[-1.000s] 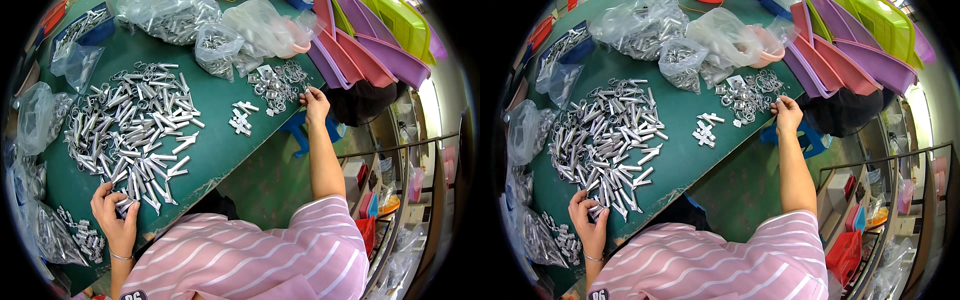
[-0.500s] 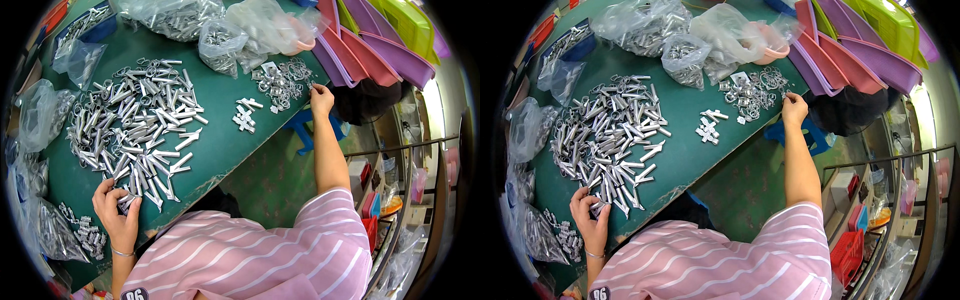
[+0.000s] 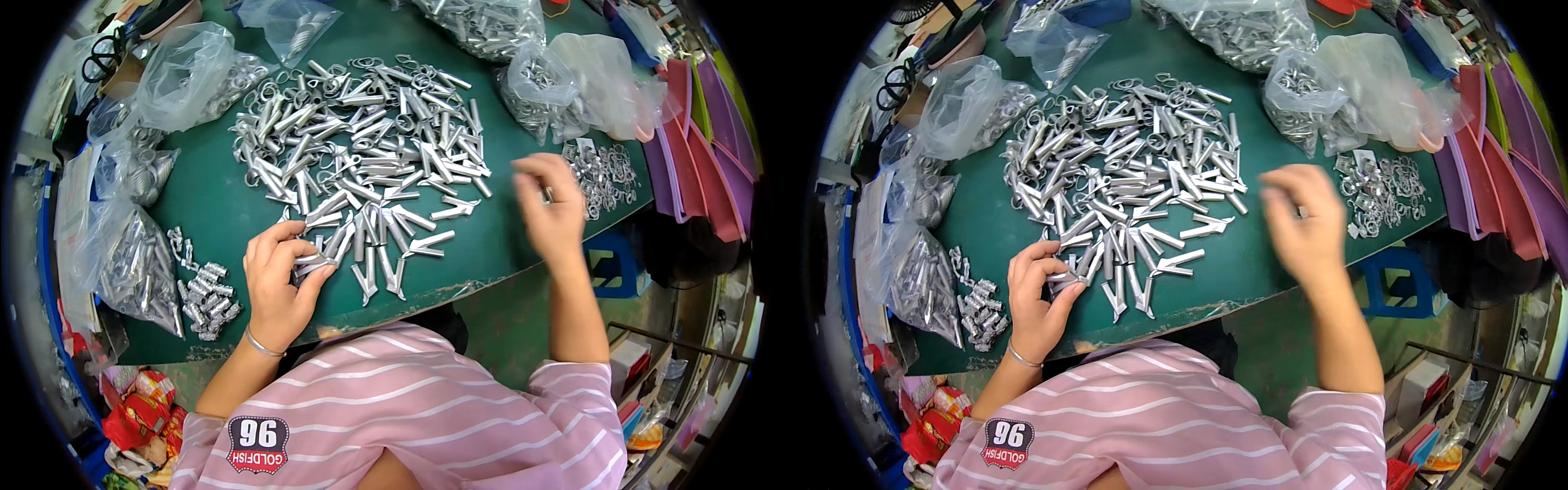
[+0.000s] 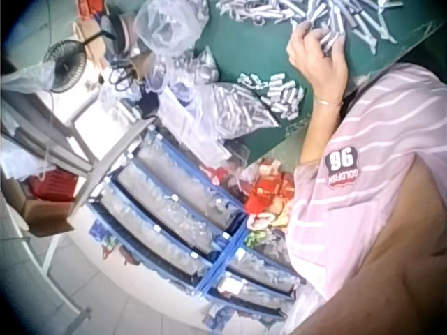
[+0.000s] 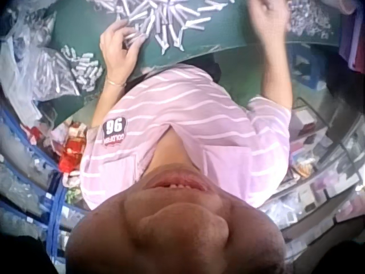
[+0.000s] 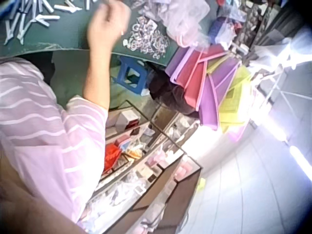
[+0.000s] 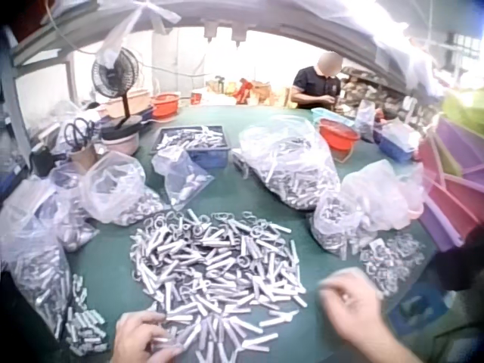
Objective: The person assembles metal hardware by hand, inserting small components into cylindrical silver sleeves and sorting them into piles on a workbench.
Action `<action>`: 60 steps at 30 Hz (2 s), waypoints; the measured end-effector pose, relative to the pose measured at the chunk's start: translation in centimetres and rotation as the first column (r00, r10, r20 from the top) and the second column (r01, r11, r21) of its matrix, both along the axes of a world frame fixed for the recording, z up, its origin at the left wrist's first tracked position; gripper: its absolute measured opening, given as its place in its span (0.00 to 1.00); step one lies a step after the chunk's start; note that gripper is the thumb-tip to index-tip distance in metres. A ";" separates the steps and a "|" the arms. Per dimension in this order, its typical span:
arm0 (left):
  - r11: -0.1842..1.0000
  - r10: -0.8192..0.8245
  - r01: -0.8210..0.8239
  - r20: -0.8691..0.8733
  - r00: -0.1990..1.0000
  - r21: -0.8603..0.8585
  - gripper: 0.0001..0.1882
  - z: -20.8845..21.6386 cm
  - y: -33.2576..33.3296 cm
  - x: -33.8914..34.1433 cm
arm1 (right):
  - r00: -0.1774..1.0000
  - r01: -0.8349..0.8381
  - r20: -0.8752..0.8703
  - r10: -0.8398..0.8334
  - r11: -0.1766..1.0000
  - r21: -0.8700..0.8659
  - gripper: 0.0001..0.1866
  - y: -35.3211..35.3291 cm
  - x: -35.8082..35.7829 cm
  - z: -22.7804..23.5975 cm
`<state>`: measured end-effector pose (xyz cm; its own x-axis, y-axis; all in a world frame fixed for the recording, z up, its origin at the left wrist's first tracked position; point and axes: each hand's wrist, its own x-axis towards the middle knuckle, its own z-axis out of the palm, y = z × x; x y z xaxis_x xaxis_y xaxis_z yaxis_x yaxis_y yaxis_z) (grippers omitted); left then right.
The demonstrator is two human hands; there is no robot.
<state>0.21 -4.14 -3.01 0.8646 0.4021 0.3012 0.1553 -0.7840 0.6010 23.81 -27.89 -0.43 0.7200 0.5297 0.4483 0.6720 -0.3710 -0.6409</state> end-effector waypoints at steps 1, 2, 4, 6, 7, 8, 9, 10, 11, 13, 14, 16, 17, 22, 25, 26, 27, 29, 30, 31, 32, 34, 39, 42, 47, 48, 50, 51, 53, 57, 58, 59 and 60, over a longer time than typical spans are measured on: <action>1.000 -0.006 0.006 0.003 1.000 -0.018 0.14 -0.1 0.1 0.1 | 0.996 -0.082 0.032 0.084 0.995 -0.049 0.08 1.9 -1.0 -0.3; 0.999 0.012 -0.012 0.012 1.000 -0.030 0.14 0.2 0.0 0.2 | 0.993 -0.112 0.032 0.113 0.993 -0.029 0.09 3.4 -1.7 -1.2; 0.997 0.050 -0.049 0.029 0.998 -0.051 0.15 1.0 -0.2 0.3 | 0.992 -0.035 0.108 0.059 0.977 -0.211 0.12 5.8 -2.5 -1.6; 0.996 0.042 -0.034 0.101 0.994 -0.078 0.14 1.8 -0.3 0.0 | 0.986 -0.020 0.156 0.067 0.958 -0.285 0.11 6.6 -2.8 -1.7; 0.988 0.038 -0.016 0.143 0.989 -0.153 0.13 2.1 -0.4 -0.2 | 0.988 -0.105 0.080 0.132 0.953 -0.285 0.10 6.6 -2.7 -1.5; 0.974 0.037 0.006 0.186 0.982 -0.226 0.13 2.6 -0.6 -0.3 | 0.980 -0.189 0.004 0.198 0.942 -0.278 0.09 6.3 -2.6 -1.1; 0.919 0.008 0.078 0.216 0.976 -0.386 0.11 3.5 -1.1 -0.4 | 0.961 -0.276 -0.068 0.268 0.922 -0.271 0.08 6.2 -2.4 -0.8; 0.821 -0.074 0.187 0.223 0.972 -0.539 0.09 4.6 -1.5 -0.4 | 0.958 -0.285 -0.051 0.281 0.931 -0.226 0.07 6.3 -2.1 -0.6; 0.632 -0.208 0.338 0.268 0.941 -0.697 0.09 5.5 -2.0 -0.1 | 0.955 -0.297 -0.035 0.296 0.938 -0.180 0.06 6.7 -1.6 -0.3; 0.161 -0.367 0.526 0.444 0.818 -0.835 0.09 7.5 -3.8 1.2 | 0.955 -0.268 0.090 0.281 0.954 -0.138 0.04 8.3 -0.5 0.0; -0.074 -0.383 0.569 0.550 0.742 -0.819 0.09 8.6 -5.2 2.1 | 0.953 -0.245 0.139 0.269 0.955 -0.166 0.05 9.4 0.2 -0.1; -0.391 -0.439 0.526 0.655 0.615 -0.756 0.07 11.3 -8.1 3.7 | 0.969 -0.157 0.144 0.199 0.953 -0.261 0.06 10.8 1.5 -0.5; -0.513 -0.473 0.434 0.666 0.577 -0.740 0.06 13.1 -9.6 4.5 | 0.979 -0.112 0.122 0.161 0.935 -0.335 0.08 11.0 2.1 -0.6; -0.730 -0.327 0.345 0.745 0.581 -0.590 0.19 16.3 -13.4 4.2 | 0.969 -0.096 0.159 0.190 0.879 -0.468 0.09 13.3 1.9 -0.8; -0.488 -0.301 0.649 0.811 0.502 -0.583 0.17 15.5 -14.5 4.4 | 0.981 -0.093 0.129 0.143 0.938 -0.333 0.06 12.7 2.1 -1.2; -0.307 -0.301 0.759 0.815 0.495 -0.574 0.15 15.0 -14.7 4.4 | 0.995 -0.083 0.033 0.092 0.971 -0.226 0.06 12.7 1.8 -1.1; 0.068 -0.362 0.869 0.799 0.480 -0.491 0.12 14.1 -14.4 4.5 | 0.986 -0.074 -0.154 0.065 0.996 -0.054 0.07 11.9 1.8 -1.2; 0.450 -0.535 0.821 0.631 0.562 -0.351 0.07 11.5 -14.3 4.0 | 0.673 -0.060 -0.696 0.252 0.956 0.287 0.07 10.9 1.9 -0.5; 0.506 -0.577 0.811 0.585 0.571 -0.293 0.05 11.1 -11.5 4.3 | 0.462 0.011 -0.827 0.320 0.930 0.366 0.07 10.1 1.4 0.9; 0.692 -0.514 0.697 0.548 0.660 -0.190 0.08 10.2 -10.3 5.0 | 0.346 0.021 -0.854 0.388 0.907 0.421 0.07 9.9 1.1 1.3; 0.796 -0.510 0.600 0.443 0.738 -0.084 0.12 8.6 -8.6 6.0 | 0.252 0.008 -0.858 0.447 0.886 0.464 0.06 10.0 0.8 1.4; 0.953 -0.290 0.301 0.310 0.905 0.012 0.23 7.8 -5.6 7.0 | 0.145 0.031 -0.837 0.527 0.843 0.536 0.06 10.5 -0.5 1.6; 0.959 -0.283 0.265 0.392 0.875 0.100 0.29 4.2 -1.1 8.7 | 0.157 -0.006 -0.854 0.495 0.866 0.501 0.07 10.3 -4.4 1.4; 0.919 -0.393 0.369 0.379 0.838 0.137 0.20 4.3 0.5 6.9 | 0.153 -0.080 -0.815 0.559 0.829 0.553 0.10 10.0 -5.5 0.8; 0.898 -0.186 -0.009 0.396 0.899 0.441 0.16 7.2 9.6 5.5 | 0.384 -0.197 -0.787 0.483 0.875 0.442 0.10 7.8 -7.6 0.4; 0.865 -0.093 -0.137 0.422 0.902 0.483 0.16 8.3 12.2 5.5 | 0.389 -0.190 -0.797 0.462 0.887 0.422 0.10 7.1 -7.7 0.1; 0.796 0.057 -0.306 0.439 0.896 0.522 0.12 9.8 19.2 5.3 | 0.388 -0.185 -0.821 0.418 0.908 0.375 0.09 5.7 -7.9 -0.2; 0.717 0.100 -0.329 0.377 0.921 0.615 0.10 10.1 23.0 5.0 | 0.414 -0.169 -0.815 0.404 0.915 0.368 0.09 5.2 -7.9 -0.2; 0.656 0.281 -0.303 0.149 0.948 0.691 0.12 8.9 29.4 3.4 | 0.439 -0.170 -0.800 0.410 0.912 0.374 0.08 4.8 -8.1 0.0; 0.738 0.340 0.012 -0.387 0.857 0.675 0.33 9.0 29.8 3.8 | 0.561 -0.163 -0.748 0.354 0.934 0.319 0.07 3.3 -7.9 -0.8; 0.735 0.296 0.105 -0.456 0.839 0.670 0.23 9.3 29.6 3.7 | 0.590 -0.155 -0.737 0.332 0.941 0.300 0.07 3.0 -7.9 -1.1; 0.695 0.350 0.077 -0.429 0.833 0.715 0.18 9.2 29.6 4.1 | 0.614 -0.138 -0.729 0.303 0.950 0.278 0.07 2.7 -7.8 -1.4; 0.652 0.410 0.043 -0.399 0.820 0.757 0.14 8.9 29.5 3.8 | 0.634 -0.132 -0.721 0.280 0.958 0.255 0.07 2.4 -7.8 -1.5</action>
